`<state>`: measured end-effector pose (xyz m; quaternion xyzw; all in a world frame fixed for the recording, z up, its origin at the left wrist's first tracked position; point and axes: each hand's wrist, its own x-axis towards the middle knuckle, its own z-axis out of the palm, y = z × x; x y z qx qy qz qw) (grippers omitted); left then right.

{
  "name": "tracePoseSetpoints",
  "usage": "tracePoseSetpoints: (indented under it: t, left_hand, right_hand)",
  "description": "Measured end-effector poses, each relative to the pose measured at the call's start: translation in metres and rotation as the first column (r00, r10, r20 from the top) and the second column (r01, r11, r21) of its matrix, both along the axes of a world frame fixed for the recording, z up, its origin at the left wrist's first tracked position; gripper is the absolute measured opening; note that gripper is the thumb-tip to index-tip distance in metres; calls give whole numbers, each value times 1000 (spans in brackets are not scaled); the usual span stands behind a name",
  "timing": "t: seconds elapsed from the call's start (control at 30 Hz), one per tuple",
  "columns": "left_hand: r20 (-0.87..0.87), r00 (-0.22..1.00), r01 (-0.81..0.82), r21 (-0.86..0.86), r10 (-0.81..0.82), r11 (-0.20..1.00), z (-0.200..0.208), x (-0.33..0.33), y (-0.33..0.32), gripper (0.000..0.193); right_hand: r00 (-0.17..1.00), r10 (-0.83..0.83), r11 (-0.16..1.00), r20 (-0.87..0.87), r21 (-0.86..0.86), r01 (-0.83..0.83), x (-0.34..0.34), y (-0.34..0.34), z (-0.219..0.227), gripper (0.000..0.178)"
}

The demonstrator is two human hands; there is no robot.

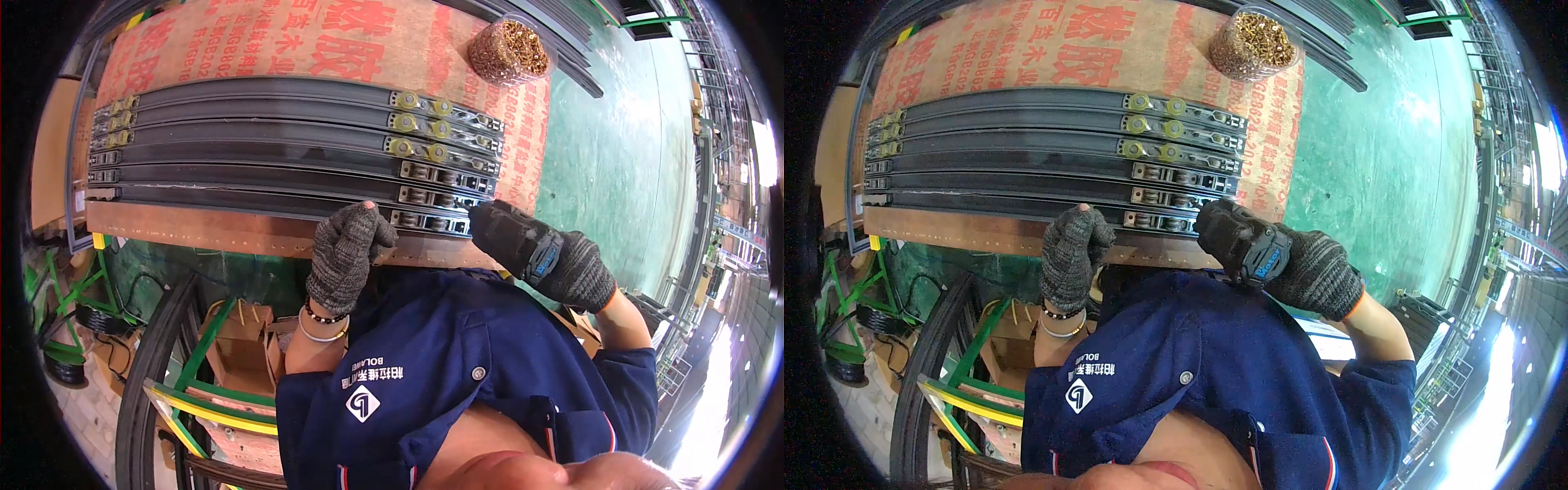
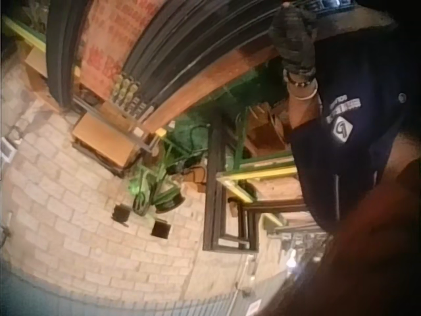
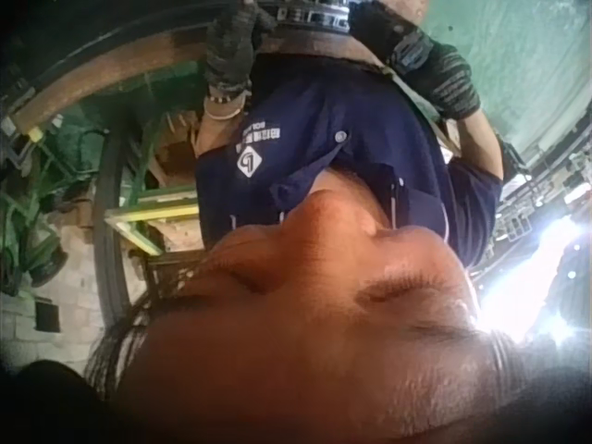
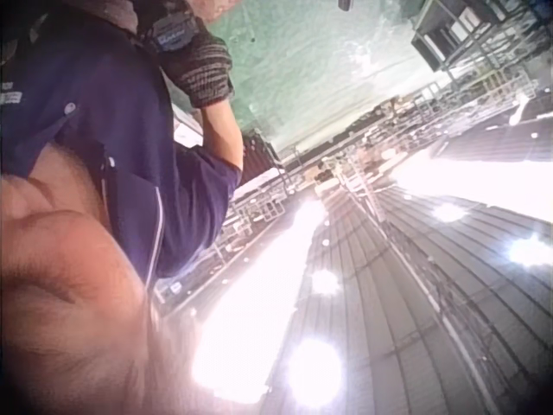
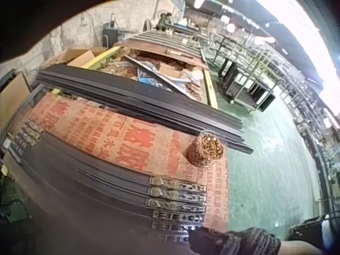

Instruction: The recorder is attaching rollers to metal tracks using an electric screwdriver on a workbench.

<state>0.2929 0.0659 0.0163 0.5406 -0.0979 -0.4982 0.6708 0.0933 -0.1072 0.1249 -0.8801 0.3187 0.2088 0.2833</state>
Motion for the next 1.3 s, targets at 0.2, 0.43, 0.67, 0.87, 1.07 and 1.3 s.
tracePoseSetpoints:
  t: [0.2,0.43,0.67,0.87,1.07,1.3]
  left_hand:
    - [10,1000,18,16,-19,1000,0,3,1,34]
    - [28,999,27,5,-27,1000,0,4,2,33]
    - [393,919,-7,-78,37,997,7,4,-15,28]
    - [957,208,326,-262,201,908,95,-35,-88,22]
    - [943,201,333,189,-266,924,77,-84,-118,24]
    - [895,269,566,153,-356,810,81,-59,-127,25]
  right_hand:
    - [999,27,999,-26,-25,-27,-1,-1,-3,40]
    - [995,67,998,-74,-13,-68,0,-3,-3,40]
    - [931,79,997,-357,10,-81,15,-5,7,41]
    - [949,266,964,-167,41,-263,14,-5,-2,44]
    - [943,289,953,-163,140,-268,28,-6,3,46]
    - [933,325,922,-152,271,-277,44,-23,2,48]
